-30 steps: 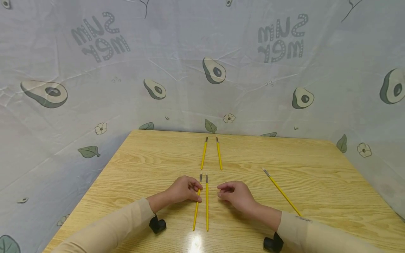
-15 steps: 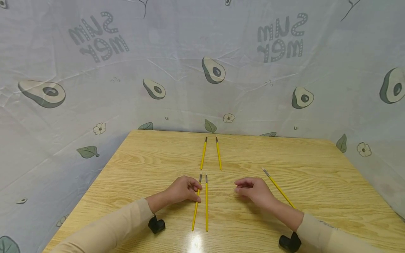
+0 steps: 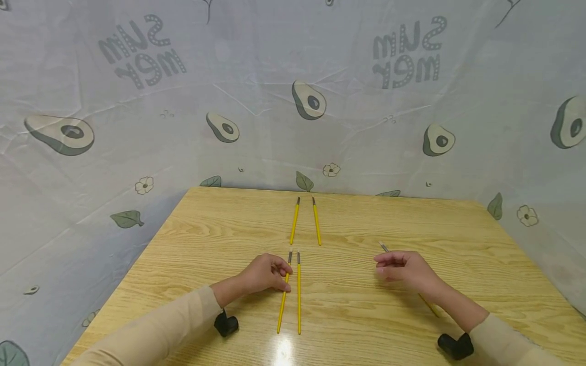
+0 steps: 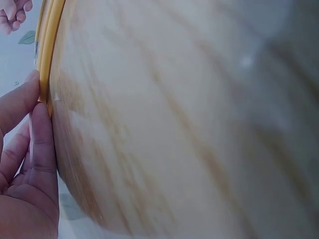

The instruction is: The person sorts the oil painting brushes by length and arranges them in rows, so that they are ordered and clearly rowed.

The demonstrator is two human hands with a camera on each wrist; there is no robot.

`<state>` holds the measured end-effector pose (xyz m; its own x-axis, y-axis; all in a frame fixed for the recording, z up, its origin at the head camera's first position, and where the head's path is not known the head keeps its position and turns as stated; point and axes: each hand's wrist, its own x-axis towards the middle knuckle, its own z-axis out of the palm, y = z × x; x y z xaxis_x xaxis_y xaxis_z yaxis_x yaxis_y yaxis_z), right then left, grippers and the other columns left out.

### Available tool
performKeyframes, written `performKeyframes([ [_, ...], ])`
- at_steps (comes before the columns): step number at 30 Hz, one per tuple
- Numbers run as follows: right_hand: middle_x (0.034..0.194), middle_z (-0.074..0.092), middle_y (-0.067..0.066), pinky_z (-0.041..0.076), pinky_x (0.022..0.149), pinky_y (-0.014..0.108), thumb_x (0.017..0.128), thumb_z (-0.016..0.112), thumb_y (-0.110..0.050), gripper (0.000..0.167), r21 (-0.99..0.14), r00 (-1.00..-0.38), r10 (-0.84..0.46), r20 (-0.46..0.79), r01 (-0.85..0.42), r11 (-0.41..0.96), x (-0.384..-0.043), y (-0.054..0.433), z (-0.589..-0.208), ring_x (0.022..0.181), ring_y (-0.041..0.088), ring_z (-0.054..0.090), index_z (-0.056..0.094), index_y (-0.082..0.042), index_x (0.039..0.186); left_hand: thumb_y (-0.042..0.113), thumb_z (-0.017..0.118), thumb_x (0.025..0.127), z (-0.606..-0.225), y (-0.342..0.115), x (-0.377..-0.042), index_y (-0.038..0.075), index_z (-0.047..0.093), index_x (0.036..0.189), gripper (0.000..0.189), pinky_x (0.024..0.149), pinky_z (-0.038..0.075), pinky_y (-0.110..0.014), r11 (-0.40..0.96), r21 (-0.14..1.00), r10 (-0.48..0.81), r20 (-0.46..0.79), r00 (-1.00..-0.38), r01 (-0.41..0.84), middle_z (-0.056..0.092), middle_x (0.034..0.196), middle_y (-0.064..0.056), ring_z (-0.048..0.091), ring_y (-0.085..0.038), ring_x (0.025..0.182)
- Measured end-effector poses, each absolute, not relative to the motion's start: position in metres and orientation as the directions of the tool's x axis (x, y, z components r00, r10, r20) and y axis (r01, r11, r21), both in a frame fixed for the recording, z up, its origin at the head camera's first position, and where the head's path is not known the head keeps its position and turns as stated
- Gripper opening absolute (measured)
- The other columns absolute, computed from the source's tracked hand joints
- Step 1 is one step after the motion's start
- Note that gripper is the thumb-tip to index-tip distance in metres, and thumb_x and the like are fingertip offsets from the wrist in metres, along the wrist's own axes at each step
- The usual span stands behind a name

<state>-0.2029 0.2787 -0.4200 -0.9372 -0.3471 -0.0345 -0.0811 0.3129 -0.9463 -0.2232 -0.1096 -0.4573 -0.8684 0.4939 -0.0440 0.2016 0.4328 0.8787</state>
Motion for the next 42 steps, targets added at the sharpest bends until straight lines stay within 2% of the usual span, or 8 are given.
performKeyframes([
  [11, 0.110, 0.066, 0.020, 0.055, 0.073, 0.034, 0.090, 0.072, -0.015, 0.046, -0.909, -0.973, -0.219, -0.077, -0.021, 0.415, -0.212, 0.320, -0.424, 0.088, 0.018, 0.064, 0.058, 0.011, 0.125, 0.009, 0.085, 0.075, -0.457, -0.111, -0.223, 0.007, 0.073, 0.098, 0.026, 0.058, 0.049, -0.023, 0.433, 0.879, 0.490, -0.044, -0.871, 0.199, 0.061, 0.084, 0.000, 0.055, -0.011, 0.066],
  [16, 0.112, 0.064, 0.021, 0.055, 0.071, 0.034, 0.091, 0.070, -0.014, 0.048, -0.903, -0.976, -0.199, -0.089, -0.005, 0.429, -0.217, 0.330, -0.427, 0.085, 0.019, 0.064, 0.054, 0.013, 0.127, 0.009, 0.085, 0.075, -0.456, -0.111, -0.221, 0.006, 0.073, 0.099, 0.026, 0.058, 0.048, -0.023, 0.424, 0.882, 0.496, -0.036, -0.867, 0.206, 0.061, 0.085, -0.002, 0.055, -0.011, 0.066],
  [24, 0.102, 0.064, 0.010, 0.056, 0.073, 0.032, 0.090, 0.072, -0.017, 0.051, -0.882, -0.974, -0.178, -0.139, 0.041, 0.469, -0.222, 0.342, -0.437, 0.088, 0.013, 0.062, 0.055, 0.013, 0.127, 0.009, 0.085, 0.074, -0.456, -0.108, -0.221, 0.007, 0.073, 0.098, 0.027, 0.059, 0.048, -0.023, 0.428, 0.878, 0.498, -0.034, -0.866, 0.212, 0.061, 0.085, 0.000, 0.055, -0.011, 0.067],
  [30, 0.103, 0.065, 0.011, 0.055, 0.072, 0.030, 0.090, 0.072, -0.014, 0.047, -0.863, -0.972, -0.194, -0.135, 0.019, 0.505, -0.225, 0.344, -0.441, 0.088, 0.013, 0.062, 0.056, 0.013, 0.125, 0.010, 0.085, 0.074, -0.456, -0.108, -0.221, 0.008, 0.073, 0.098, 0.026, 0.059, 0.048, -0.023, 0.434, 0.874, 0.499, -0.032, -0.866, 0.217, 0.061, 0.085, 0.000, 0.054, -0.011, 0.067],
  [36, 0.101, 0.065, 0.009, 0.052, 0.071, 0.026, 0.089, 0.073, -0.019, 0.046, -0.803, -0.971, -0.210, -0.111, -0.036, 0.594, -0.225, 0.341, -0.442, 0.087, 0.014, 0.060, 0.060, 0.010, 0.122, 0.009, 0.085, 0.075, -0.455, -0.109, -0.221, 0.007, 0.073, 0.098, 0.026, 0.059, 0.048, -0.023, 0.433, 0.875, 0.499, -0.032, -0.866, 0.217, 0.061, 0.085, 0.000, 0.054, -0.011, 0.067],
  [42, 0.099, 0.066, 0.008, 0.052, 0.071, 0.025, 0.088, 0.074, -0.019, 0.045, -0.791, -0.976, -0.187, -0.113, -0.026, 0.611, -0.225, 0.337, -0.442, 0.086, 0.015, 0.061, 0.062, 0.009, 0.120, 0.009, 0.085, 0.075, -0.455, -0.110, -0.221, 0.007, 0.073, 0.099, 0.027, 0.059, 0.048, -0.023, 0.440, 0.872, 0.495, -0.038, -0.868, 0.213, 0.061, 0.086, -0.002, 0.054, -0.011, 0.067],
])
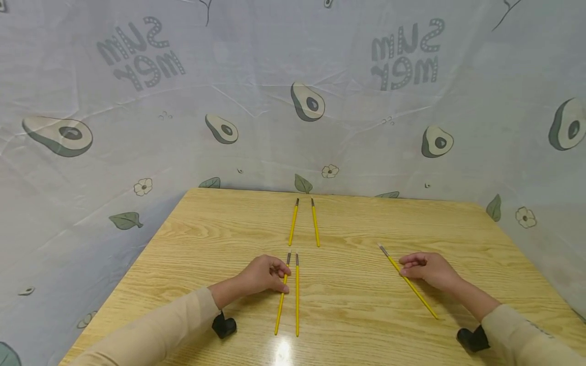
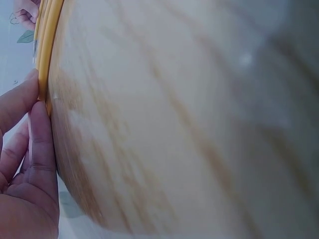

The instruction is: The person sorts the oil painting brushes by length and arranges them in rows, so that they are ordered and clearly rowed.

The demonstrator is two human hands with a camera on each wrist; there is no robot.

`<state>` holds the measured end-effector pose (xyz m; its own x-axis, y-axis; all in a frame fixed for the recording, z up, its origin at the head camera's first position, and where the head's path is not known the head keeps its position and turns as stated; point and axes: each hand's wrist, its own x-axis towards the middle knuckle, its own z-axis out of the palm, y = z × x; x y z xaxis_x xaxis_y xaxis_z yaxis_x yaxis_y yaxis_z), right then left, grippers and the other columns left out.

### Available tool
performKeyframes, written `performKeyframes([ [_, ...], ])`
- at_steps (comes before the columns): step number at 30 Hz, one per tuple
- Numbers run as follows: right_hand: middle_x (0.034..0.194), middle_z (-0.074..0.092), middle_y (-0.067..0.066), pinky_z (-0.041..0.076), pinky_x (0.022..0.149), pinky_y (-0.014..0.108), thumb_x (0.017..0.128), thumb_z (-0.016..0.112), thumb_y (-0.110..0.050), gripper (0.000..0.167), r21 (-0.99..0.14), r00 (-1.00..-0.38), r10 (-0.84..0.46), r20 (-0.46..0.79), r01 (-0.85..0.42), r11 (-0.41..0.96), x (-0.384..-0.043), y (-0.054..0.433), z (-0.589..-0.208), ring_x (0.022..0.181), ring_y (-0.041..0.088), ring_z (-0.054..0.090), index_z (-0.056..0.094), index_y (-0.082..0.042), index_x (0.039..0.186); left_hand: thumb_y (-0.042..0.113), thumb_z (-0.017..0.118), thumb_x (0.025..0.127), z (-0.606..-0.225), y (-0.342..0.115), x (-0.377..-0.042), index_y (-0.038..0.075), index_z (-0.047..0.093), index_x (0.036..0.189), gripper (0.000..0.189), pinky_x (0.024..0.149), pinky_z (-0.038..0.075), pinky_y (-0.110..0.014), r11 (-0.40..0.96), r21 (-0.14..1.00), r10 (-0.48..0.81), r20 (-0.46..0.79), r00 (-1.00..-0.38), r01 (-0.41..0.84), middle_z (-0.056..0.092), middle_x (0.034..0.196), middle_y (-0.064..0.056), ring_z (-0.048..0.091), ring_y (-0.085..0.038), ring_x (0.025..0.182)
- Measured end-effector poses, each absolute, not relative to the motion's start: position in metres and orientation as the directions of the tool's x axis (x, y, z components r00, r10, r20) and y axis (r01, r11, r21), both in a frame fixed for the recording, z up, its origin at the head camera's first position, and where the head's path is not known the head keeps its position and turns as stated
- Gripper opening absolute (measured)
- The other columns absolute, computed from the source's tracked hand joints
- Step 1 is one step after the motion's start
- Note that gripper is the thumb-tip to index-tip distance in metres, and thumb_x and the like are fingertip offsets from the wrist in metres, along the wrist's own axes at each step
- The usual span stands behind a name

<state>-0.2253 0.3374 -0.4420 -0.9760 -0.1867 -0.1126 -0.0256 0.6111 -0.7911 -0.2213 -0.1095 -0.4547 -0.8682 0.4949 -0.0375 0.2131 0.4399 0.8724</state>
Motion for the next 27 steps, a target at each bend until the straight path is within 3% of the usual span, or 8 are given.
performKeyframes([
  [16, 0.100, 0.068, 0.004, 0.052, 0.071, 0.028, 0.087, 0.075, -0.028, 0.042, -0.741, -0.979, -0.165, -0.117, -0.025, 0.671, -0.220, 0.337, -0.444, 0.090, 0.018, 0.061, 0.069, 0.000, 0.117, 0.009, 0.085, 0.075, -0.454, -0.110, -0.221, 0.005, 0.073, 0.100, 0.028, 0.059, 0.048, -0.023, 0.423, 0.882, 0.513, -0.042, -0.857, 0.210, 0.061, 0.087, -0.004, 0.054, -0.012, 0.068],
  [27, 0.093, 0.069, 0.001, 0.052, 0.068, 0.029, 0.083, 0.079, -0.024, 0.037, -0.689, -0.981, -0.176, -0.080, -0.073, 0.721, -0.218, 0.322, -0.435, 0.084, 0.017, 0.062, 0.072, -0.001, 0.111, 0.011, 0.084, 0.076, -0.454, -0.111, -0.221, 0.007, 0.073, 0.101, 0.028, 0.060, 0.049, -0.025, 0.442, 0.872, 0.506, -0.048, -0.861, 0.211, 0.062, 0.088, -0.003, 0.055, -0.014, 0.070],
])
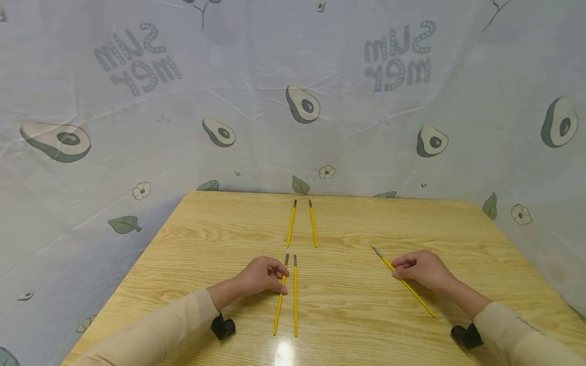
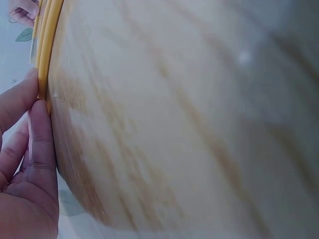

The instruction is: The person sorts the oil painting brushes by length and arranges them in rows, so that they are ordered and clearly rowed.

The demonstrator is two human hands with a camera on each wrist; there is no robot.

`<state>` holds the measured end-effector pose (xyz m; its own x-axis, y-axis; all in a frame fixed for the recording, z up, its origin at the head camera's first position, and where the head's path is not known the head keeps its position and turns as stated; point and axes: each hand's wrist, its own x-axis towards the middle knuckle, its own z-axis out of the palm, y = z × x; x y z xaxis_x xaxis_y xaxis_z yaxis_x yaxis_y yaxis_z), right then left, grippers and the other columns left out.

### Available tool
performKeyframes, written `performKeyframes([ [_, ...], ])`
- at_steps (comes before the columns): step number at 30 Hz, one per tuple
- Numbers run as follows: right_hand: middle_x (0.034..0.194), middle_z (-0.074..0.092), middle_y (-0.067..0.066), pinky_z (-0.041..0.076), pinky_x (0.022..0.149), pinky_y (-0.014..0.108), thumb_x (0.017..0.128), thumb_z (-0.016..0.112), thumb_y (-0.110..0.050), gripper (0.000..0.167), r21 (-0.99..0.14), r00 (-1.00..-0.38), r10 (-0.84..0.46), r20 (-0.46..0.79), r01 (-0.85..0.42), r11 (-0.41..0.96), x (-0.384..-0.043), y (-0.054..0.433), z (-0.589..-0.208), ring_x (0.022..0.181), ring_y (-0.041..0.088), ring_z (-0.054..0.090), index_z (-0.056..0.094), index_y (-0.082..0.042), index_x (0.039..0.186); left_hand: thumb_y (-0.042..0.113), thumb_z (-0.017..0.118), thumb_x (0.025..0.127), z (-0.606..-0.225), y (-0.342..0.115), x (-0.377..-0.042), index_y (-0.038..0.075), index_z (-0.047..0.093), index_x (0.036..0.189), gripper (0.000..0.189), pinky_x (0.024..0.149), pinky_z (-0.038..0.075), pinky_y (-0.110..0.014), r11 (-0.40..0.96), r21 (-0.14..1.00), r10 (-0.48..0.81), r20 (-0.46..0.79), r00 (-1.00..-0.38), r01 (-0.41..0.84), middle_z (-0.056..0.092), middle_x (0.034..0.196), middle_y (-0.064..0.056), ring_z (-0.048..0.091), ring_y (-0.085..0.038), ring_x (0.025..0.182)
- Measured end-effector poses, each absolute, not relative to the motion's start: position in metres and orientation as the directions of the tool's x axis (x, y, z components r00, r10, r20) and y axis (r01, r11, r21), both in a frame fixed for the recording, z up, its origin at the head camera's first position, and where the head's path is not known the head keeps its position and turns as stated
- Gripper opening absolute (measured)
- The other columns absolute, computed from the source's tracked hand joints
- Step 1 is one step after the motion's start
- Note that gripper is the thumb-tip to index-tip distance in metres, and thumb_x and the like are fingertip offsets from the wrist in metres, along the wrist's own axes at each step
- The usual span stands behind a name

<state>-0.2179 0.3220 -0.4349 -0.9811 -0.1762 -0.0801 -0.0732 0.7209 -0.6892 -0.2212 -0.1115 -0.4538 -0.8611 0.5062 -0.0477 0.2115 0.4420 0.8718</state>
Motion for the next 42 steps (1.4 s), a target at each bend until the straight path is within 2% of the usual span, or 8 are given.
performKeyframes([
  [10, 0.087, 0.066, 0.004, 0.054, 0.063, 0.028, 0.084, 0.076, -0.013, 0.027, -0.733, -0.977, -0.204, -0.063, -0.093, 0.674, -0.220, 0.318, -0.435, 0.080, 0.019, 0.061, 0.072, 0.003, 0.106, 0.011, 0.084, 0.077, -0.454, -0.111, -0.220, 0.006, 0.073, 0.101, 0.027, 0.061, 0.049, -0.025, 0.439, 0.873, 0.504, -0.041, -0.863, 0.214, 0.062, 0.088, -0.003, 0.055, -0.015, 0.070],
  [19, 0.094, 0.067, 0.010, 0.054, 0.062, 0.032, 0.088, 0.072, -0.012, 0.034, -0.814, -0.973, -0.210, -0.093, -0.047, 0.579, -0.220, 0.318, -0.434, 0.081, 0.022, 0.062, 0.066, 0.008, 0.115, 0.010, 0.083, 0.077, -0.454, -0.111, -0.220, 0.004, 0.072, 0.103, 0.028, 0.061, 0.049, -0.025, 0.422, 0.880, 0.512, -0.033, -0.858, 0.218, 0.062, 0.089, -0.004, 0.056, -0.015, 0.071],
  [26, 0.099, 0.069, 0.014, 0.056, 0.065, 0.032, 0.090, 0.070, -0.009, 0.032, -0.872, -0.967, -0.234, -0.098, -0.030, 0.488, -0.220, 0.311, -0.434, 0.081, 0.020, 0.065, 0.066, 0.009, 0.117, 0.008, 0.083, 0.077, -0.454, -0.111, -0.219, 0.002, 0.072, 0.103, 0.029, 0.060, 0.050, -0.023, 0.405, 0.892, 0.517, -0.042, -0.855, 0.201, 0.061, 0.089, -0.006, 0.056, -0.013, 0.070],
  [31, 0.108, 0.069, 0.016, 0.056, 0.068, 0.032, 0.091, 0.070, -0.013, 0.029, -0.875, -0.956, -0.275, -0.101, -0.046, 0.482, -0.217, 0.300, -0.433, 0.084, 0.020, 0.066, 0.070, 0.005, 0.114, 0.009, 0.083, 0.077, -0.453, -0.111, -0.219, 0.003, 0.072, 0.102, 0.028, 0.061, 0.049, -0.023, 0.405, 0.891, 0.513, -0.038, -0.858, 0.203, 0.061, 0.088, -0.005, 0.056, -0.013, 0.070],
  [42, 0.107, 0.068, 0.018, 0.056, 0.072, 0.034, 0.092, 0.068, -0.011, 0.029, -0.911, -0.938, -0.329, -0.105, -0.042, 0.410, -0.209, 0.269, -0.431, 0.089, 0.024, 0.067, 0.068, 0.008, 0.114, 0.010, 0.084, 0.076, -0.453, -0.111, -0.220, 0.005, 0.072, 0.100, 0.027, 0.060, 0.049, -0.024, 0.425, 0.882, 0.505, -0.046, -0.862, 0.202, 0.061, 0.087, -0.003, 0.055, -0.013, 0.068],
])
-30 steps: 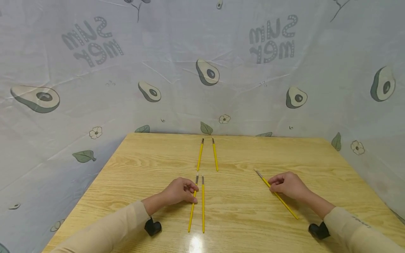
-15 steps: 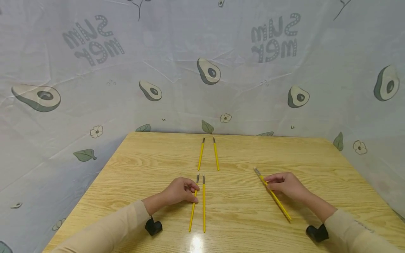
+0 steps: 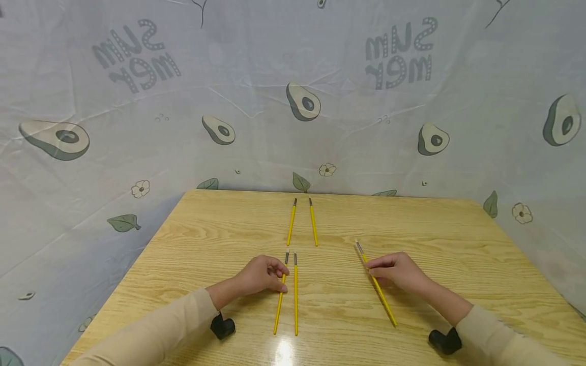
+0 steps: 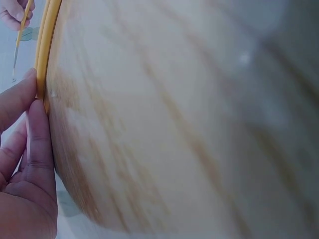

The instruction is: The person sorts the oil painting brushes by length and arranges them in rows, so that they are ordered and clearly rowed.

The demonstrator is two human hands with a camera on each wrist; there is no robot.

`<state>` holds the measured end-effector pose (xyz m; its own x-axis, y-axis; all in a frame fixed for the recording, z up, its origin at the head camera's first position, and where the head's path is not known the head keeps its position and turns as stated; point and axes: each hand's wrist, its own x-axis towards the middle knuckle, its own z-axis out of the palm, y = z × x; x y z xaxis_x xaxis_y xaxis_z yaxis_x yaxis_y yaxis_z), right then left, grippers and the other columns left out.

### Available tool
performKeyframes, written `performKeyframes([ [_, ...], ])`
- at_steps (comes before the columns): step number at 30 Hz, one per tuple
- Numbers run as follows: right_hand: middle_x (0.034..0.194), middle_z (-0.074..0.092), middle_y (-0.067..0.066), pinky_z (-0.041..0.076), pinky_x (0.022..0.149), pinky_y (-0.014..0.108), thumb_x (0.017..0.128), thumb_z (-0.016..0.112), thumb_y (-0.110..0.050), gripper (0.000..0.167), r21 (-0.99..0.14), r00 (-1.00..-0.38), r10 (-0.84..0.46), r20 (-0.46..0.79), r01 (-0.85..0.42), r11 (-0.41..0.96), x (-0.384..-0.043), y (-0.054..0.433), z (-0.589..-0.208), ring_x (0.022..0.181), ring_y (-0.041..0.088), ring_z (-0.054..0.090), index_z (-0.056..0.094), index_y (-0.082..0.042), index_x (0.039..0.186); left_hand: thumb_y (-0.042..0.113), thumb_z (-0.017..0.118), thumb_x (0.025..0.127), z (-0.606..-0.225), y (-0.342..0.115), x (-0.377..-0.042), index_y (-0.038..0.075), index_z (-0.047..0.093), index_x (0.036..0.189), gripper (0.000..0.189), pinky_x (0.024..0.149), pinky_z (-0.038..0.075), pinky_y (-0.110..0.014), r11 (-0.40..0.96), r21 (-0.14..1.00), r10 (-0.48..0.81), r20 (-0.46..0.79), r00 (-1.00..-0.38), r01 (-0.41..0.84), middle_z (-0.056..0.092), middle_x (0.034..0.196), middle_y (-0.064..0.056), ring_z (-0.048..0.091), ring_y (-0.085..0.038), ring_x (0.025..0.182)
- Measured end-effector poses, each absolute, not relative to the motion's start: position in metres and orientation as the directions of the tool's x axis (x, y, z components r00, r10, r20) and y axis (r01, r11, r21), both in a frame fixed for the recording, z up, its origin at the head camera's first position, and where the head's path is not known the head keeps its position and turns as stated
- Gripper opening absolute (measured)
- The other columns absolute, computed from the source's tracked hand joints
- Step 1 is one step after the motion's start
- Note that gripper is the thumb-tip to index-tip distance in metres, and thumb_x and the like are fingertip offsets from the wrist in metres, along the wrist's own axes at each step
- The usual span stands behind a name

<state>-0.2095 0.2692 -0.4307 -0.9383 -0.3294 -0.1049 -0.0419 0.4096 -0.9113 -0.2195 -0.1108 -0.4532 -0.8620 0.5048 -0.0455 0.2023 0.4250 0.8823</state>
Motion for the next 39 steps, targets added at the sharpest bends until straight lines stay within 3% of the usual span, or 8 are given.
performKeyframes([
  [11, 0.106, 0.068, 0.019, 0.056, 0.076, 0.036, 0.090, 0.070, -0.007, 0.029, -0.946, -0.900, -0.408, -0.150, 0.011, 0.325, -0.196, 0.229, -0.430, 0.094, 0.026, 0.067, 0.067, 0.011, 0.113, 0.011, 0.084, 0.076, -0.454, -0.111, -0.220, 0.007, 0.072, 0.101, 0.027, 0.060, 0.049, -0.024, 0.437, 0.877, 0.501, -0.051, -0.864, 0.202, 0.061, 0.088, -0.002, 0.055, -0.012, 0.068],
  [30, 0.088, 0.068, 0.009, 0.057, 0.072, 0.035, 0.085, 0.072, 0.002, 0.017, -0.944, -0.925, -0.344, -0.163, 0.046, 0.326, -0.186, 0.168, -0.438, 0.081, 0.023, 0.068, 0.071, 0.008, 0.101, 0.009, 0.084, 0.076, -0.451, -0.111, -0.218, 0.006, 0.073, 0.101, 0.027, 0.060, 0.049, -0.023, 0.435, 0.879, 0.502, -0.055, -0.863, 0.196, 0.061, 0.088, -0.003, 0.054, -0.011, 0.067],
  [39, 0.087, 0.066, 0.009, 0.057, 0.071, 0.033, 0.082, 0.074, 0.003, 0.017, -0.934, -0.939, -0.299, -0.171, 0.058, 0.353, -0.185, 0.152, -0.435, 0.079, 0.020, 0.066, 0.071, 0.007, 0.099, 0.008, 0.083, 0.077, -0.450, -0.112, -0.219, 0.005, 0.073, 0.101, 0.027, 0.060, 0.048, -0.022, 0.421, 0.885, 0.505, -0.045, -0.862, 0.201, 0.061, 0.087, -0.004, 0.054, -0.010, 0.065],
])
